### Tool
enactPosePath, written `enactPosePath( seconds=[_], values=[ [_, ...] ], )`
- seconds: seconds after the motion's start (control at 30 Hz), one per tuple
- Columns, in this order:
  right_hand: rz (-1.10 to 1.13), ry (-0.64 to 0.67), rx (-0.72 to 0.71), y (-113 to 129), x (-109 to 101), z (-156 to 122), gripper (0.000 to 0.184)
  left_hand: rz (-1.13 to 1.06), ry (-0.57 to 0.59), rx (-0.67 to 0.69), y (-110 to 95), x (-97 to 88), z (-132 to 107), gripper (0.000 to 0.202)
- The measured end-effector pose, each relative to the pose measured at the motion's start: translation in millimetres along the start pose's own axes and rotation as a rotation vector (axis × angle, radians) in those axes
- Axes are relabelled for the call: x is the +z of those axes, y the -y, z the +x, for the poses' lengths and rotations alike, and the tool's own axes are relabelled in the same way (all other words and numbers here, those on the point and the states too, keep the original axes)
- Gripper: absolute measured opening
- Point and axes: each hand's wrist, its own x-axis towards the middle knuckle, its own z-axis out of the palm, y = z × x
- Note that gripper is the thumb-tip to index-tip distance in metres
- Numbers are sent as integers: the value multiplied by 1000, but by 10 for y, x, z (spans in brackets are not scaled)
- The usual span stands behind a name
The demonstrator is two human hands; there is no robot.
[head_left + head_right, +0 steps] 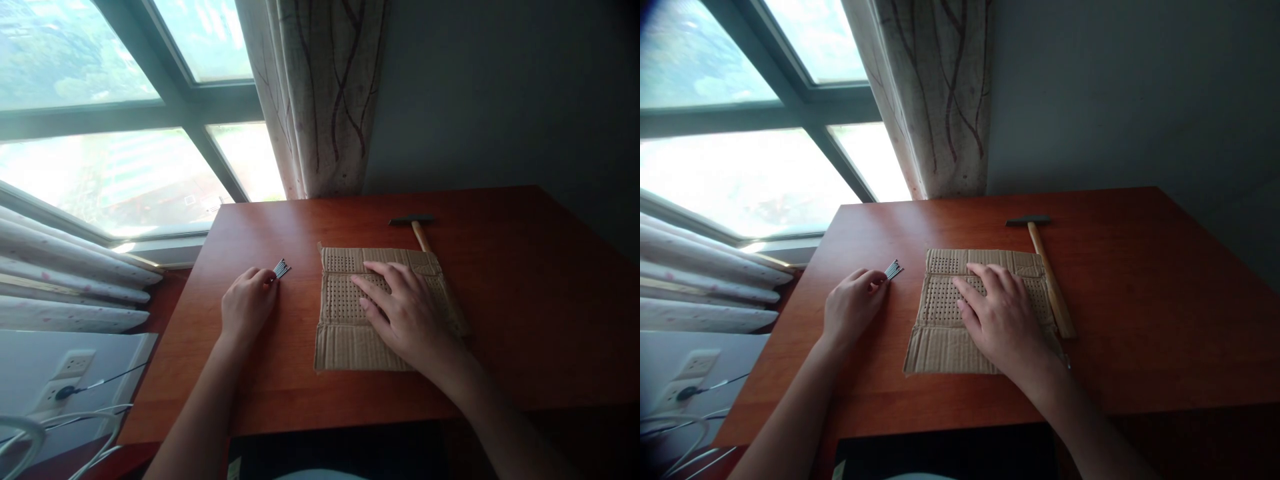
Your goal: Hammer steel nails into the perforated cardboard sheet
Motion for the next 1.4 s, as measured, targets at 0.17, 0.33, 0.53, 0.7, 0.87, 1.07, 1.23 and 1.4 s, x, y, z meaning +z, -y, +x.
enactPosePath(
  seconds=[0.17,0.33,0.53,0.7,0.87,1.07,1.23,1.4],
  values=[
    [-2,0,3,4,-3,4,36,7,-12,-20,-20,-6,-15,24],
    [-9,3,3,7,-1,2,36,-17,-50,-11,-8,0,-6,22],
    [-8,7,11,9,3,0,36,9,-93,119,-10,48,23,27],
    [3,13,12,12,-13,2,36,145,-105,228,-32,35,-27,34],
    [8,9,11,19,-17,1,36,191,-57,247,-98,7,-102,39],
    [3,8,9,15,-14,9,36,176,-46,246,-125,32,-104,41],
    [5,12,11,17,-15,6,36,178,-48,219,-112,59,-112,47],
    [10,15,13,19,-10,7,37,177,-30,224,-124,92,-133,50]
  ],
)
